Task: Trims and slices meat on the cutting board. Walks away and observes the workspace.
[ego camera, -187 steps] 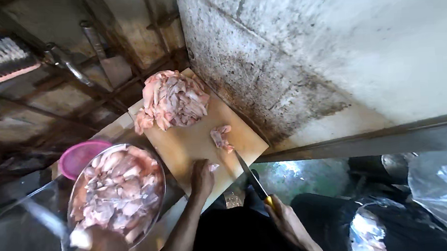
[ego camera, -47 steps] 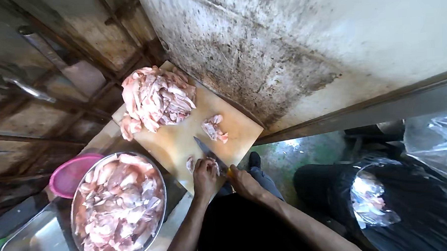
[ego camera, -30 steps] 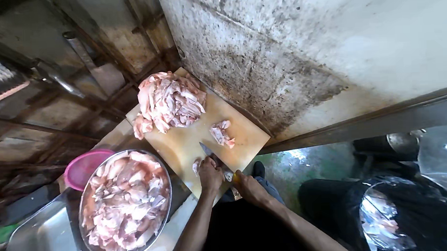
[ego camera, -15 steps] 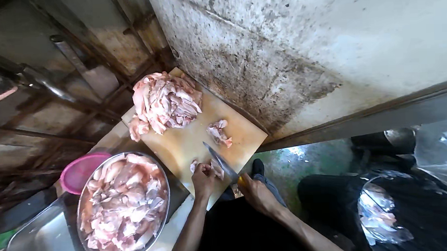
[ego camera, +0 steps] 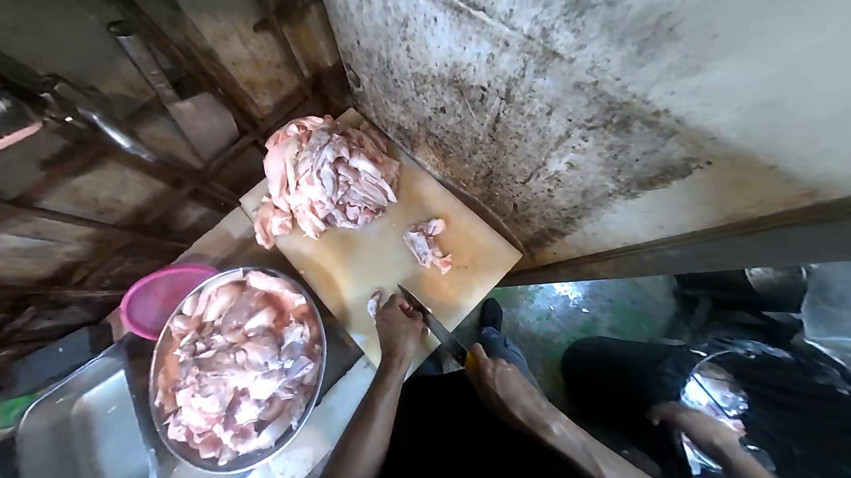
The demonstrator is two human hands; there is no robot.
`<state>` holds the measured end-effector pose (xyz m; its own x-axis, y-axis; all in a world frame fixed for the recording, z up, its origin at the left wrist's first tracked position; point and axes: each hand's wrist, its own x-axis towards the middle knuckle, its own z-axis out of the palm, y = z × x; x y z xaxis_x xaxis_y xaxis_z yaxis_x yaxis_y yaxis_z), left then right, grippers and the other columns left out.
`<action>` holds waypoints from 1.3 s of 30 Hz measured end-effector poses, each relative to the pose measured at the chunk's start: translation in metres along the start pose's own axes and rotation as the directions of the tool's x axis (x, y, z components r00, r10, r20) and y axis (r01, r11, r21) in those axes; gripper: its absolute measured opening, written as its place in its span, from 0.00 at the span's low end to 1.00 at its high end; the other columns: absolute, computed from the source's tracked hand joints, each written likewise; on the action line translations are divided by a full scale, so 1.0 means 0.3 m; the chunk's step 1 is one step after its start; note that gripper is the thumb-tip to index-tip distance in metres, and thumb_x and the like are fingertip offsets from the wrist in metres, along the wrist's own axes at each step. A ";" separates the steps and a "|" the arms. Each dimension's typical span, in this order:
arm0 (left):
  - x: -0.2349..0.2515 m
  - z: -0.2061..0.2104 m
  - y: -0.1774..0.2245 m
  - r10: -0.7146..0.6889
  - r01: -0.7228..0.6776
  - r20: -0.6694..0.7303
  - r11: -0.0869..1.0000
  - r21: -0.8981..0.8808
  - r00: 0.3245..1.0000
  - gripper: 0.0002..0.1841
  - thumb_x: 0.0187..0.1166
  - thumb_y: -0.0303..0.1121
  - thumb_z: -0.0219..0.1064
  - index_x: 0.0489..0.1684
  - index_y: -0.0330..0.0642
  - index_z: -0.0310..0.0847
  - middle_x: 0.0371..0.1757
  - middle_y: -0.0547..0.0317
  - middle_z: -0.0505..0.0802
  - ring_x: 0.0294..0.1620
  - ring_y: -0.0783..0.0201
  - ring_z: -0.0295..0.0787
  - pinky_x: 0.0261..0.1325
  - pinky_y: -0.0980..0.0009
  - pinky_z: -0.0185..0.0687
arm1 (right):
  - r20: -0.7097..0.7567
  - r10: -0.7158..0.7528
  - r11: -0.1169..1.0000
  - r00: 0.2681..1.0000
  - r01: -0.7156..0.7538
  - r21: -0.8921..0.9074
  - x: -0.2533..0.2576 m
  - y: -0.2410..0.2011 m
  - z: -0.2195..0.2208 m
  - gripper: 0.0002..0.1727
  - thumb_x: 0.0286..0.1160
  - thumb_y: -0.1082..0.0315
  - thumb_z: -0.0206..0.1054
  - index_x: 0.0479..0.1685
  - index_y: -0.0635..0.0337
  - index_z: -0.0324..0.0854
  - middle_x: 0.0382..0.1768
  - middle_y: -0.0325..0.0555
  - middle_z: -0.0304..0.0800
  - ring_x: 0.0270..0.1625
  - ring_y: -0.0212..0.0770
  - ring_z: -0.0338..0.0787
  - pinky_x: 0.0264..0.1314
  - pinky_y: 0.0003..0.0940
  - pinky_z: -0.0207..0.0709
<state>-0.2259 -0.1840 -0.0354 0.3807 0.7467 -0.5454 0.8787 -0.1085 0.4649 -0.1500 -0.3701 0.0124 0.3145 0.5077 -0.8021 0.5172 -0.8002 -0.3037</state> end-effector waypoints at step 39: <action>-0.046 0.041 -0.118 0.016 -0.036 -0.110 0.982 -0.188 0.994 0.12 0.76 0.33 0.72 0.52 0.38 0.86 0.42 0.53 0.94 0.42 0.61 0.94 0.54 0.61 0.90 | -0.124 -0.125 0.991 0.984 0.119 -0.054 0.007 0.074 0.048 0.21 0.88 0.53 0.52 0.73 0.50 0.72 0.43 0.56 0.92 0.46 0.60 0.95 0.49 0.59 0.87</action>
<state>-0.2588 -0.1986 -0.0528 0.3602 0.8128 -0.4578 0.7948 -0.0104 0.6068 -0.1492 -0.3913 -0.0034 0.3436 0.6390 -0.6882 0.5928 -0.7160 -0.3688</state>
